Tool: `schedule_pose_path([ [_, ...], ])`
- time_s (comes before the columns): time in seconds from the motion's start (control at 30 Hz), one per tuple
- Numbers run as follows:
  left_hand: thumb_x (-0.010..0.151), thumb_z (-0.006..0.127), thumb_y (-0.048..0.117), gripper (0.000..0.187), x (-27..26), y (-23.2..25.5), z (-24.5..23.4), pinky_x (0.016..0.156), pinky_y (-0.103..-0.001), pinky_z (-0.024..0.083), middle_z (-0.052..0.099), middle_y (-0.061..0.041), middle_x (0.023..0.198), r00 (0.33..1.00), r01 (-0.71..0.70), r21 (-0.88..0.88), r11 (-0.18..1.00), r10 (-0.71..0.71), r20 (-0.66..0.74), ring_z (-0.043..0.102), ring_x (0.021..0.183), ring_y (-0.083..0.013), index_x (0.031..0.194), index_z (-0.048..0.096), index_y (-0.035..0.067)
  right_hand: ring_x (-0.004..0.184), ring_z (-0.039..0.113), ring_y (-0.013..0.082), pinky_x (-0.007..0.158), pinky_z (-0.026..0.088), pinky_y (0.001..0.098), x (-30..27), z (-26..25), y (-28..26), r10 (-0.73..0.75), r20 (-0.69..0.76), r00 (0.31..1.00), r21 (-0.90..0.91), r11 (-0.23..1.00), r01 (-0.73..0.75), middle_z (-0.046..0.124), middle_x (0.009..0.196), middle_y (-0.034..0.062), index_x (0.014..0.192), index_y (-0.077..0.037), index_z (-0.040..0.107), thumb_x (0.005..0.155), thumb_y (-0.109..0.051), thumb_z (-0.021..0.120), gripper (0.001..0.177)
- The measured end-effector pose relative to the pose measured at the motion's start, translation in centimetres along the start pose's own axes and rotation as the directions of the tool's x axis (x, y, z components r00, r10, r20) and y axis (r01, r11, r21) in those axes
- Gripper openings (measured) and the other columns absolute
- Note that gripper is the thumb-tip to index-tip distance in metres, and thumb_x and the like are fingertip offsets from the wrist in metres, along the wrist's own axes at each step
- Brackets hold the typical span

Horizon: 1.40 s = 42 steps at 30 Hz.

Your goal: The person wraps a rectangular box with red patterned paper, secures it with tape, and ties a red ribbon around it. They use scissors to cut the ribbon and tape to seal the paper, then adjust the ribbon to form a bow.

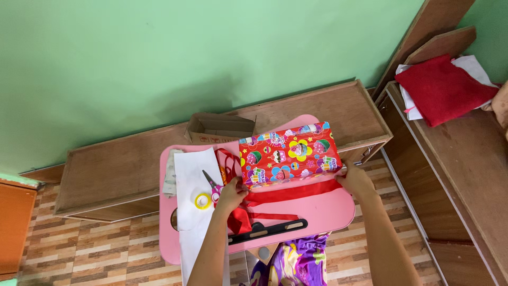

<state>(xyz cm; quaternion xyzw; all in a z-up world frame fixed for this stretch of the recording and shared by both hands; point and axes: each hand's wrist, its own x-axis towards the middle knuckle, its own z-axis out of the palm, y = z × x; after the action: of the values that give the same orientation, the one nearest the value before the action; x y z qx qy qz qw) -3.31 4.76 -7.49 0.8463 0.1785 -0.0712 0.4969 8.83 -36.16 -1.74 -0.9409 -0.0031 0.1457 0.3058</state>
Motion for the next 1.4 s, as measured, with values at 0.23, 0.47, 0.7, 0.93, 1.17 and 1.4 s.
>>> schedule_pose_path([
  [0.23,0.082,0.069,0.003,0.072,2.4,0.9,-0.5,0.089,-0.032,0.056,0.077,-0.011,0.116,0.995,-0.046,-0.055,0.997,0.05,0.083,0.074,0.105,-0.0185,0.15,0.045,0.01,0.102,0.073,0.0353,0.087,0.057,0.045,2.8,0.6,0.8,-0.058,0.077,0.995,-0.023,0.998,0.06,0.075,0.112,0.0185,0.145,-0.017,0.052,0.082,-0.018,0.075,0.067],
  [0.47,0.083,0.072,0.004,0.079,3.3,0.4,-0.3,0.093,-0.032,0.056,0.07,-0.011,0.131,0.994,-0.01,-0.086,0.996,0.02,0.112,0.071,0.106,-0.0189,0.154,0.04,0.012,0.107,0.07,0.035,0.089,0.055,0.0442,3.4,1.0,0.9,-0.146,0.052,0.988,0.046,0.989,0.143,0.074,0.114,0.0181,0.132,-0.01,0.062,0.077,-0.018,0.081,0.058],
  [0.7,0.084,0.058,-0.008,0.077,3.9,-0.9,-0.9,0.089,-0.033,0.055,0.07,-0.011,0.127,0.994,-0.039,-0.255,0.966,0.063,0.085,0.066,0.108,-0.0187,0.156,0.042,0.014,0.078,0.073,0.0226,0.066,0.061,0.0391,2.2,-1.4,-0.5,0.058,0.216,0.975,0.251,0.961,-0.113,0.079,0.097,0.0133,0.127,-0.009,0.066,0.079,-0.019,0.078,0.05],
  [0.93,0.086,0.056,-0.012,0.076,3.9,-1.3,-0.5,0.095,-0.029,0.051,0.072,-0.008,0.118,0.984,-0.168,-0.178,0.97,0.175,0.021,0.065,0.108,-0.0145,0.153,0.039,0.019,0.077,0.071,0.0226,0.066,0.059,0.0384,2.1,-1.6,0.1,0.055,0.227,0.972,0.375,0.916,-0.14,0.077,0.094,0.0149,0.118,0.001,0.071,0.083,-0.028,0.082,0.047],
  [1.17,0.093,0.049,-0.012,0.059,5.8,-3.1,0.7,0.092,-0.031,0.053,0.069,-0.009,0.101,0.976,-0.22,-0.199,0.955,0.212,-0.059,0.065,0.096,-0.0171,0.145,0.05,0.015,0.082,0.076,0.0218,0.071,0.061,0.0368,1.6,-2.4,0.7,-0.002,0.232,0.973,0.354,0.932,-0.082,0.08,0.1,0.0153,0.119,-0.001,0.07,0.08,-0.03,0.083,0.051],
  [1.4,0.095,0.044,-0.008,0.058,6.2,-2.8,1.2,0.091,-0.032,0.053,0.071,-0.007,0.112,0.993,-0.12,-0.194,0.974,0.12,-0.012,0.069,0.104,-0.0194,0.147,0.044,0.018,0.079,0.074,0.0228,0.066,0.062,0.0402,0.1,-2.0,0.2,0.055,0.207,0.977,0.313,0.942,-0.119,0.077,0.1,0.0164,0.125,-0.008,0.068,0.082,-0.032,0.082,0.051],
])
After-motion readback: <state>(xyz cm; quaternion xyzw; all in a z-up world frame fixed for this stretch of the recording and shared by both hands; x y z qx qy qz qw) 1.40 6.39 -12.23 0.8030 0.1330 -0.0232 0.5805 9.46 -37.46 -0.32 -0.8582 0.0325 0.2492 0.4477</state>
